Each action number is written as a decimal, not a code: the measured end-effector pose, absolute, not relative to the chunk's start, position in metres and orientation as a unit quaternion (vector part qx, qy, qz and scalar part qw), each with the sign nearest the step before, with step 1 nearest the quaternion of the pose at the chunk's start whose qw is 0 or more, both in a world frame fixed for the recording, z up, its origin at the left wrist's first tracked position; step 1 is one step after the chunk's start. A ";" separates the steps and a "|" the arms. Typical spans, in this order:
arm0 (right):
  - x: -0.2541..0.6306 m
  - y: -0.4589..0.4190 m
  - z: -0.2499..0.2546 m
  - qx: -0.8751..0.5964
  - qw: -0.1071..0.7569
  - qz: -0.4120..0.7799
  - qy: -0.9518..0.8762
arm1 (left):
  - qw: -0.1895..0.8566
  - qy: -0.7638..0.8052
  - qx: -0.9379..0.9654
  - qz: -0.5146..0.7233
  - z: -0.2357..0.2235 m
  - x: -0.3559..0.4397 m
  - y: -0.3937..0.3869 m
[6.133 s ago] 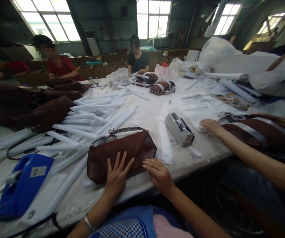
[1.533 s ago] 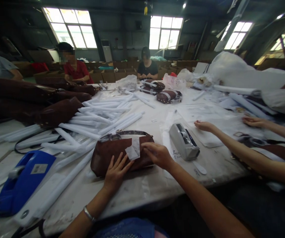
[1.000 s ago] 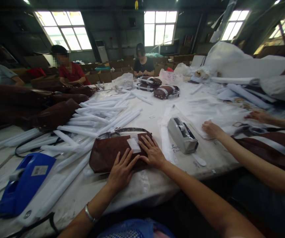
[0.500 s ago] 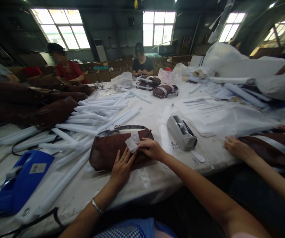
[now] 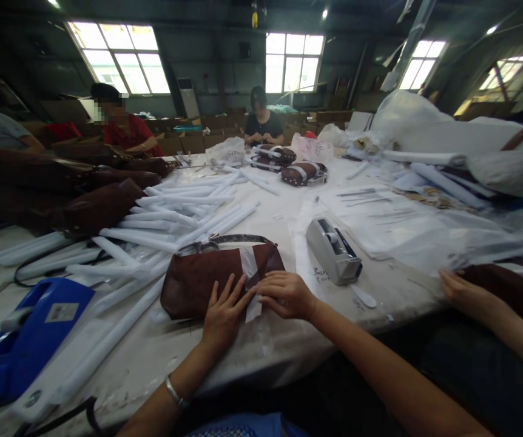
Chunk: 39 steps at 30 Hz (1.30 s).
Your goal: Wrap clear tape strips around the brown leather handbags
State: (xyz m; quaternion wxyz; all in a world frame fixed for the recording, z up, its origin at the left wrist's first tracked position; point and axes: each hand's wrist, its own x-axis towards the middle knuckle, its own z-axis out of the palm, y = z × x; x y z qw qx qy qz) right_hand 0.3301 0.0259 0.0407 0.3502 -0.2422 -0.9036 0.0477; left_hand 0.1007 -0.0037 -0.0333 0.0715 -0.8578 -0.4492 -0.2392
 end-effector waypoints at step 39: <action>0.329 -0.006 -0.006 -0.278 0.358 -0.080 -0.888 | 0.052 -0.436 -0.869 -0.230 -0.034 0.098 -0.004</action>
